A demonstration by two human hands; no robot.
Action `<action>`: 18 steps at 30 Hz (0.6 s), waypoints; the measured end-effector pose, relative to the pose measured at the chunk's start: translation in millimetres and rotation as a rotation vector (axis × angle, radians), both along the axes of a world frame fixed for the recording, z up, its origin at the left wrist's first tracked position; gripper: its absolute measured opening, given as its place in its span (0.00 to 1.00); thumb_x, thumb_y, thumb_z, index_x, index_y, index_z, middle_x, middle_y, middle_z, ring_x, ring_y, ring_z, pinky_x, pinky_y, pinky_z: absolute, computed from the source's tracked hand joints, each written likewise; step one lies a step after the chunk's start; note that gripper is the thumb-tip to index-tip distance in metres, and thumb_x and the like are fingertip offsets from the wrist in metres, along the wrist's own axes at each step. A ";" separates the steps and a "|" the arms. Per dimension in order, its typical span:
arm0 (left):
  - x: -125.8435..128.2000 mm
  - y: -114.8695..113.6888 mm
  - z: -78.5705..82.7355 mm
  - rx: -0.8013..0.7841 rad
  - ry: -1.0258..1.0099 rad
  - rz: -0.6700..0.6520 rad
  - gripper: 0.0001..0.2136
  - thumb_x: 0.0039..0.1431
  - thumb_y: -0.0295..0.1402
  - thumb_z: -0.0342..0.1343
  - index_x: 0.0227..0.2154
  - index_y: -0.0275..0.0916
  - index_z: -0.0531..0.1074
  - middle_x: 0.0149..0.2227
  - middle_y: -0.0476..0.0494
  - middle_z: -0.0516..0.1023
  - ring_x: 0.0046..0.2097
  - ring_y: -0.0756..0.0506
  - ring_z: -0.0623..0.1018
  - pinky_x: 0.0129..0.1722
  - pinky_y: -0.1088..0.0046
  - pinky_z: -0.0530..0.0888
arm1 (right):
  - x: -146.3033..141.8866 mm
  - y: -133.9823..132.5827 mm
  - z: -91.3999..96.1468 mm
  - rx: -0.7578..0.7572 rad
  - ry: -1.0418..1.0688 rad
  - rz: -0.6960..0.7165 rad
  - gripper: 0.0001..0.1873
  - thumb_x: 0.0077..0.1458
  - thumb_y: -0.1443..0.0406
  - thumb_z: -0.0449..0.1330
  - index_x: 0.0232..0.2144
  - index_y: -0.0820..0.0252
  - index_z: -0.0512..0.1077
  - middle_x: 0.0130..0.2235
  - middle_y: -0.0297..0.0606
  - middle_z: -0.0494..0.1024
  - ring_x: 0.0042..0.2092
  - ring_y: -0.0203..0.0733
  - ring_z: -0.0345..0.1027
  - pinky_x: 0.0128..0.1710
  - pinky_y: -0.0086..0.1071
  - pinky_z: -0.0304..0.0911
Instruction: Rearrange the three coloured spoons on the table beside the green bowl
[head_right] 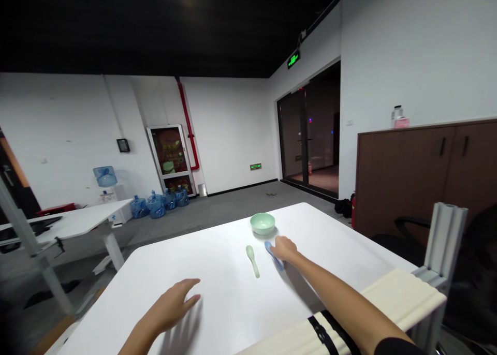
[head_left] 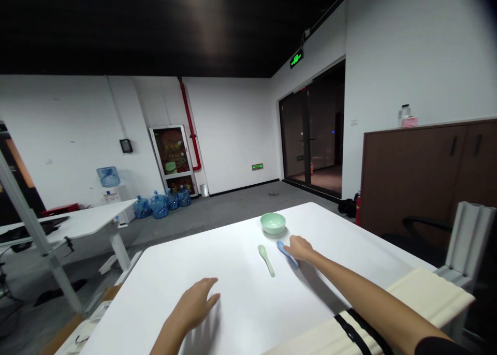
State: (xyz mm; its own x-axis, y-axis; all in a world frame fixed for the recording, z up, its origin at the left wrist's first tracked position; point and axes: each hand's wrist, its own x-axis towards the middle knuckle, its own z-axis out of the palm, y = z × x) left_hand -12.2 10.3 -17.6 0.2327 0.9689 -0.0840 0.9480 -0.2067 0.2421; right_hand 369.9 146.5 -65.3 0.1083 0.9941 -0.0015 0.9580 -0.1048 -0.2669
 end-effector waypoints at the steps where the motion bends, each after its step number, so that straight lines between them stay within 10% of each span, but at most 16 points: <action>1: 0.1 0.0 -0.1 -0.001 0.003 -0.001 0.28 0.60 0.50 0.44 0.60 0.42 0.64 0.62 0.42 0.66 0.61 0.39 0.66 0.60 0.60 0.64 | 0.9 -0.9 8.5 0.025 0.004 -0.006 0.22 0.57 0.52 0.52 0.40 0.64 0.74 0.46 0.51 0.77 0.44 0.52 0.73 0.35 0.34 0.62; 8: 3.3 -2.5 4.2 0.010 0.017 0.002 0.28 0.60 0.49 0.43 0.59 0.41 0.64 0.62 0.42 0.66 0.61 0.39 0.66 0.60 0.61 0.63 | 14.5 -18.9 51.1 0.174 0.035 0.191 0.29 0.59 0.47 0.47 0.52 0.56 0.71 0.52 0.47 0.75 0.53 0.53 0.68 0.47 0.38 0.60; 18: 4.8 -3.4 4.0 0.011 0.030 0.016 0.28 0.60 0.49 0.43 0.60 0.43 0.64 0.62 0.44 0.66 0.62 0.40 0.65 0.60 0.63 0.63 | 40.3 -39.1 0.3 0.094 -0.036 0.208 0.42 0.58 0.43 0.45 0.68 0.51 0.44 0.70 0.46 0.39 0.68 0.62 0.39 0.60 0.57 0.44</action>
State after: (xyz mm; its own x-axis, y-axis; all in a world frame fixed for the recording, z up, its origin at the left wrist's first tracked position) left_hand -7.3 6.8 -13.6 0.2150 0.9733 -0.0802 0.9578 -0.1941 0.2118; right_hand 410.2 107.3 -65.0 -0.1006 0.9906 0.0925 0.9653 0.1197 -0.2319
